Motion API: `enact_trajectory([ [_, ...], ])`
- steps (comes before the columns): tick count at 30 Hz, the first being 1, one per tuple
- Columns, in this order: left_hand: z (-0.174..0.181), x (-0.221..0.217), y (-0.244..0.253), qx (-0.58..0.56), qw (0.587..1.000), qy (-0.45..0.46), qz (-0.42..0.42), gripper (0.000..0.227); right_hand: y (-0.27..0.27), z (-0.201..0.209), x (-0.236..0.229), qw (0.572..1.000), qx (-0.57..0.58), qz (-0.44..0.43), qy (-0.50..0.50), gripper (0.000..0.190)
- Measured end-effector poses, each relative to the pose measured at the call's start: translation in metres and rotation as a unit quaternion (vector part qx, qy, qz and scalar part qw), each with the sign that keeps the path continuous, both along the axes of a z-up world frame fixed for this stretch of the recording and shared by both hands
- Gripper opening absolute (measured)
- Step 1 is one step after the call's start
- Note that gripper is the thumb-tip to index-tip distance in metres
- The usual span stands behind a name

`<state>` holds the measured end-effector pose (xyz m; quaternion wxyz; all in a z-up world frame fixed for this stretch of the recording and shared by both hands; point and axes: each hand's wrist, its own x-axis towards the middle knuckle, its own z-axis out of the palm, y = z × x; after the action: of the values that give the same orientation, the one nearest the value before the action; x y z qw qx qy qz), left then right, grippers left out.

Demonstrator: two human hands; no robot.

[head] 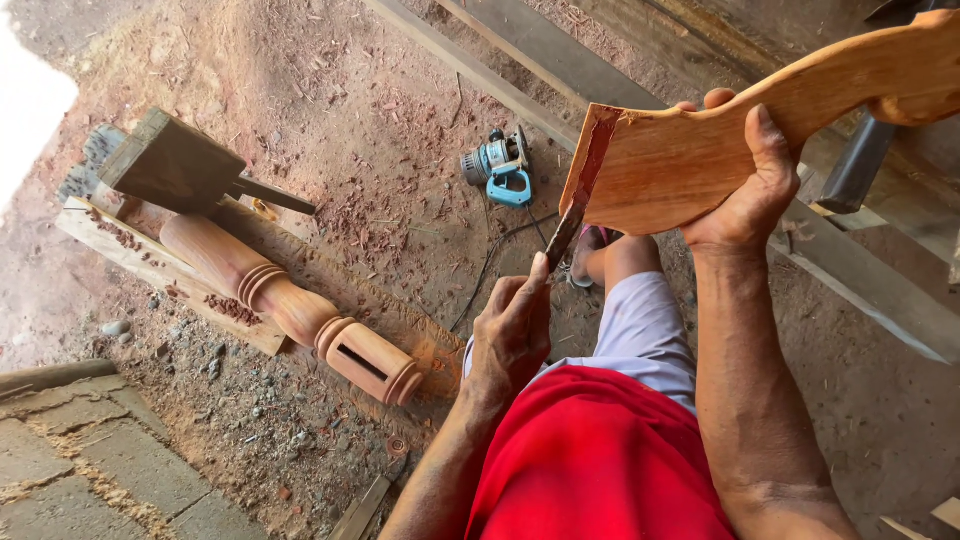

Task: Applying wood glue to the joints of wooden chair components in preparation for assembly.

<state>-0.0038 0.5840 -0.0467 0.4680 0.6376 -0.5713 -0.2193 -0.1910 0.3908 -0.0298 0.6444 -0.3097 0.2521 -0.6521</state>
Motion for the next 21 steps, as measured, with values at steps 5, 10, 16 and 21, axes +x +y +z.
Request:
enact_trajectory([
  [5, -0.007, 0.009, 0.013, 0.04, 0.998, -0.039, -0.013, 0.053, -0.002, -0.007, 0.001, 0.999, 0.027, -0.016, 0.009, 0.049],
  [10, -0.011, 0.024, 0.027, 0.099, 0.993, -0.058, -0.009, 0.053, -0.005, -0.007, -0.004, 0.996, 0.073, -0.029, -0.03, 0.05],
  [16, 0.014, 0.029, 0.001, 0.0, 0.999, -0.038, 0.015, 0.048, 0.003, 0.001, -0.001, 1.0, -0.001, -0.014, 0.01, 0.053],
  [21, 0.032, 0.02, -0.028, -0.059, 0.998, -0.028, 0.019, 0.044, 0.008, 0.003, 0.0, 0.999, -0.025, -0.01, 0.048, 0.053],
])
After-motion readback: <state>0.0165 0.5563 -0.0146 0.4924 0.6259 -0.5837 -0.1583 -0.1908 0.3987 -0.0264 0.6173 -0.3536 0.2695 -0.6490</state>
